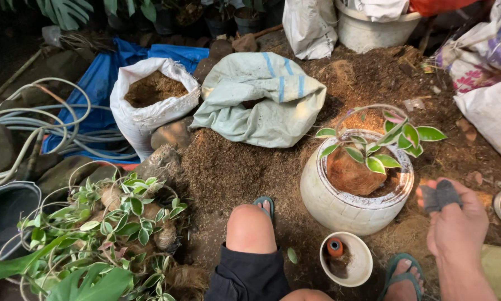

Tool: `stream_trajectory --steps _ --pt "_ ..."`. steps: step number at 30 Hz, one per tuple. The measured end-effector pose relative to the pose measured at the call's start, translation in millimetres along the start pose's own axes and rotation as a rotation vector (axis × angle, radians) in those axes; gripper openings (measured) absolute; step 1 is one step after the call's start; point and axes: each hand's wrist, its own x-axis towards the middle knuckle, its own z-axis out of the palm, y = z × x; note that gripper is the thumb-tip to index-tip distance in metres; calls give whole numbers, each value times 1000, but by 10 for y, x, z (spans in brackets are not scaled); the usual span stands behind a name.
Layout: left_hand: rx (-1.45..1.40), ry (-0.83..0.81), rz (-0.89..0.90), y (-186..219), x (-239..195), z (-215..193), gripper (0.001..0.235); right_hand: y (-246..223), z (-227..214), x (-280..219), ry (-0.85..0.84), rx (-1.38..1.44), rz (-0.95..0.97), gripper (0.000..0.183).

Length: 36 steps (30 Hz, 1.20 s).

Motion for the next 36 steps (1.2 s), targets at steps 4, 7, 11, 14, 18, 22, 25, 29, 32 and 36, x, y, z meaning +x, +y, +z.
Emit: stream_trajectory --steps 4,7,11,14,18,22,25,29,32,36 --pt "40 33 45 -651 133 -317 59 -27 39 -53 14 4 3 14" --pt "202 73 97 -891 173 -473 60 -49 42 -76 4 7 -1 13" --pt "-299 -12 30 -838 162 -527 70 -46 51 -78 -11 -24 -23 14" --pt "-716 -63 -30 -749 137 -460 78 -2 10 -59 -30 -45 -51 13" --pt "-695 -61 -11 -696 140 -380 78 75 -30 -26 -51 -53 -62 26" --pt "-250 -40 22 -720 265 -436 82 115 -41 21 -40 -22 -55 14" --pt "-18 -32 51 -774 335 -515 78 142 -49 0 -32 -31 -43 13" --pt "-147 -86 83 -824 390 -581 74 150 -24 8 -51 -5 -61 14" --pt "-325 -87 59 -778 345 -573 72 147 -35 23 -55 -1 -62 15" --pt "-615 -133 -3 -655 221 -485 71 152 -55 20 -51 -9 -62 13"
